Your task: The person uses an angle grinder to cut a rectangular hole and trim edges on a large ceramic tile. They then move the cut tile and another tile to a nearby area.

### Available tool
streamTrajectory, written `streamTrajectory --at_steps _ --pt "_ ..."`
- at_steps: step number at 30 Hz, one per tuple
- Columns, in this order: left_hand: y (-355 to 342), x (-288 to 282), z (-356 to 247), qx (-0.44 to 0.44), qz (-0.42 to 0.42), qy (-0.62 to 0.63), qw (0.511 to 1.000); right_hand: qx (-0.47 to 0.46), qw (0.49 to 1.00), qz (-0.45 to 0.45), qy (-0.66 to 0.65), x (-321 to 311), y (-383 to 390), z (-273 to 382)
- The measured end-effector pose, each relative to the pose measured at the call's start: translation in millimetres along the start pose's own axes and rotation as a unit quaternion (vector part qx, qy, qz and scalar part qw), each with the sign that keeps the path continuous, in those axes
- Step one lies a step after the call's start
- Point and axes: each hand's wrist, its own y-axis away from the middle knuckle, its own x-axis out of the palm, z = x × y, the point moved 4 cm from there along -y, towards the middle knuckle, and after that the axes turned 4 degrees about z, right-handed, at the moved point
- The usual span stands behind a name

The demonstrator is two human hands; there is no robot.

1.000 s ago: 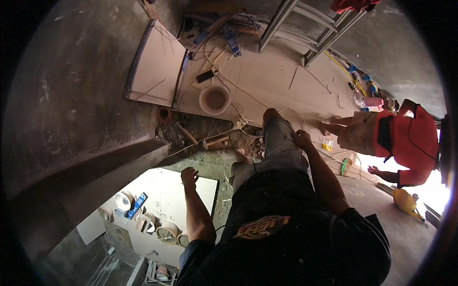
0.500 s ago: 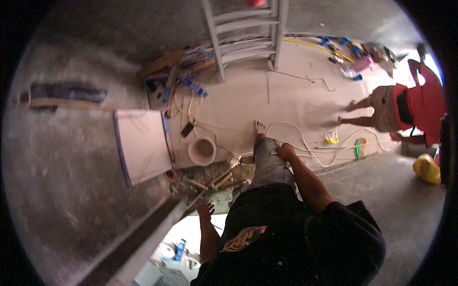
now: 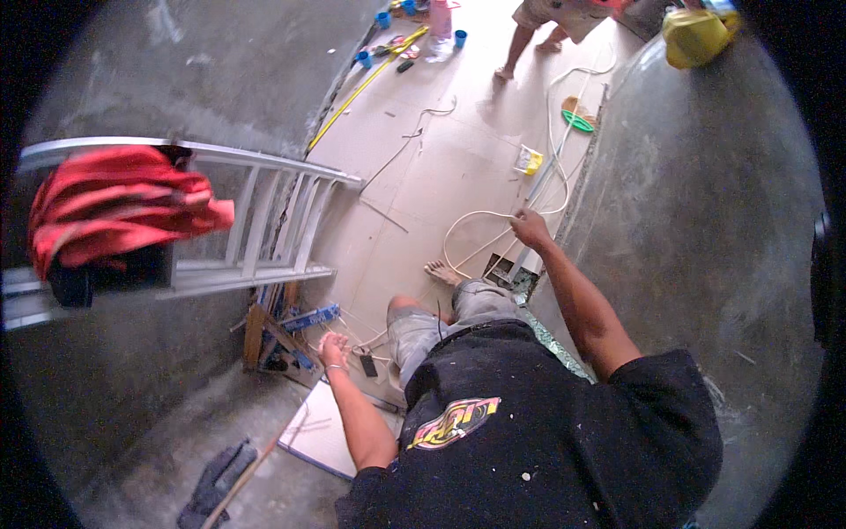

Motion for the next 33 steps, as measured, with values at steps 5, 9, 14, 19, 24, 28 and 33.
streamTrajectory --at_steps 5,9,14,19,24,28,33 --pt "-44.9 63.2 -88.7 -0.031 0.048 -0.17 0.984 0.186 0.978 -0.027 0.088 -18.5 47.3 -123.4" --pt "-69.3 114.7 -112.2 -0.086 0.095 -0.266 0.955 0.369 0.925 -0.039 -0.083 9.6 114.2 -183.8" --pt "-115.9 202.7 -161.9 -0.144 0.12 -0.334 0.924 0.465 0.84 -0.096 -0.261 67.0 122.9 -183.4" --pt "-166.9 322.4 -223.2 -0.04 0.185 -0.403 0.895 0.347 0.913 -0.115 -0.181 87.6 29.4 -118.3" --pt "-203.3 473.8 -272.2 -0.091 0.329 -0.446 0.828 0.224 0.888 -0.129 -0.38 34.0 -44.4 -30.2" --pt "-197.2 600.0 -300.2 -0.023 0.316 -0.531 0.786 0.246 0.852 -0.185 -0.423 -12.9 -88.1 -28.8" --pt "-164.6 747.7 -326.0 0.02 0.275 -0.507 0.817 0.461 0.839 -0.066 -0.281 -69.9 -127.8 -63.0"
